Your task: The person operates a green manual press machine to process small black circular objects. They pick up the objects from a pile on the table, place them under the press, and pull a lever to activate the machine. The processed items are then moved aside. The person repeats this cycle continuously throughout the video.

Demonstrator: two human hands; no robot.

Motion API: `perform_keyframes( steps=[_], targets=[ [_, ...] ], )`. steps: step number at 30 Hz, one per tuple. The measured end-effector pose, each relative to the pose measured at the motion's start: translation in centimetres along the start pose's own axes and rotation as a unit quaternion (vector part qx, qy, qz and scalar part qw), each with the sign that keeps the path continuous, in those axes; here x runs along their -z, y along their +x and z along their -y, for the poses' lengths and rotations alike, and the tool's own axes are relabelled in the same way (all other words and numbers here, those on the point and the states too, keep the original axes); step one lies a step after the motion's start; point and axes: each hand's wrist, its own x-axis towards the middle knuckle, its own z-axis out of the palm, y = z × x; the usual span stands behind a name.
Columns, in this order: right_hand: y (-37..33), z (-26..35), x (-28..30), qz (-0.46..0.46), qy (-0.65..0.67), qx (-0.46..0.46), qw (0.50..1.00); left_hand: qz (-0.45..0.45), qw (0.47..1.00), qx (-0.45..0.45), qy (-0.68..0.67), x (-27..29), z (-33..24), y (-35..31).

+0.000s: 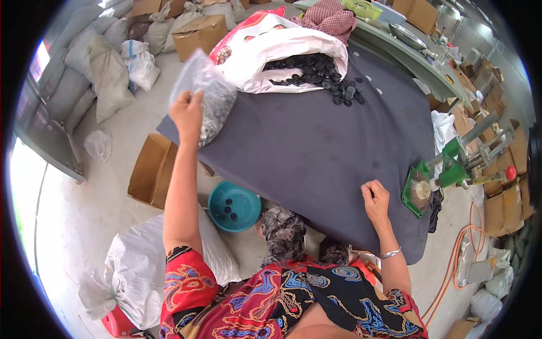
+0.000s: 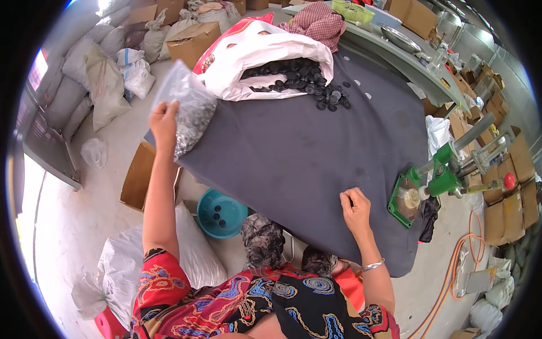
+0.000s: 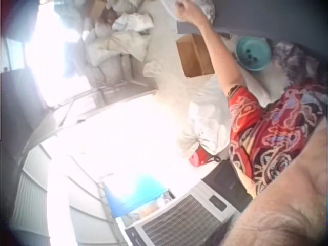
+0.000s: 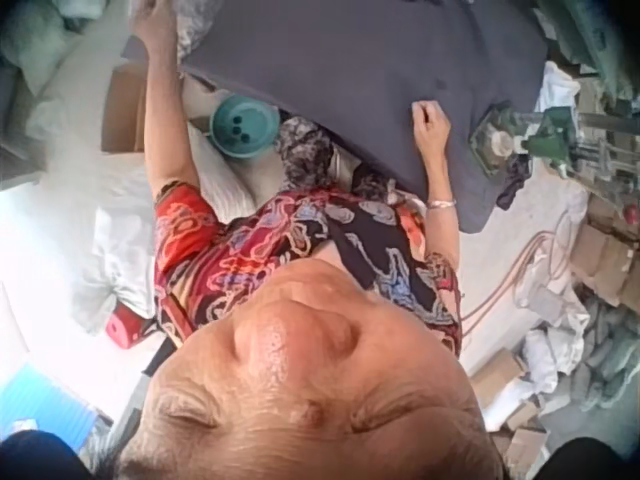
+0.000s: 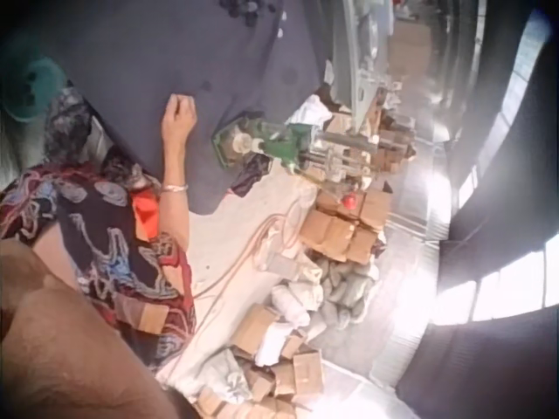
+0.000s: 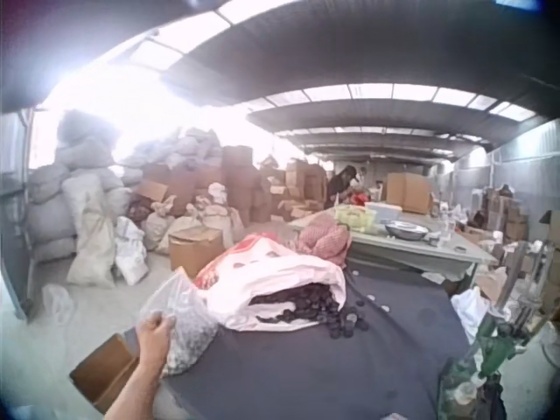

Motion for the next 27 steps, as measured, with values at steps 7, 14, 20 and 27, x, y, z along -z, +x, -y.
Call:
perform_keyframes(
  steps=[7,14,20,27],
  targets=[
    [8.2,5.0,-6.9,0.076,0.053,0.109,0.99,0.085,0.996,-0.027,-0.006,-0.2,-1.2,-4.2],
    [13.1,6.1,-12.8,0.15,0.089,0.14,0.975,0.113,0.921,-0.215,0.305,-3.9,3.0,-10.7],
    [18.4,1.9,-12.6,0.067,0.041,0.093,0.993,0.09,0.914,-0.207,0.336,-4.1,2.4,-10.9],
    [29.7,-9.5,-9.9,-0.09,-0.141,-0.007,0.986,0.095,0.917,-0.216,0.321,-4.8,2.8,-10.5]
  ],
)
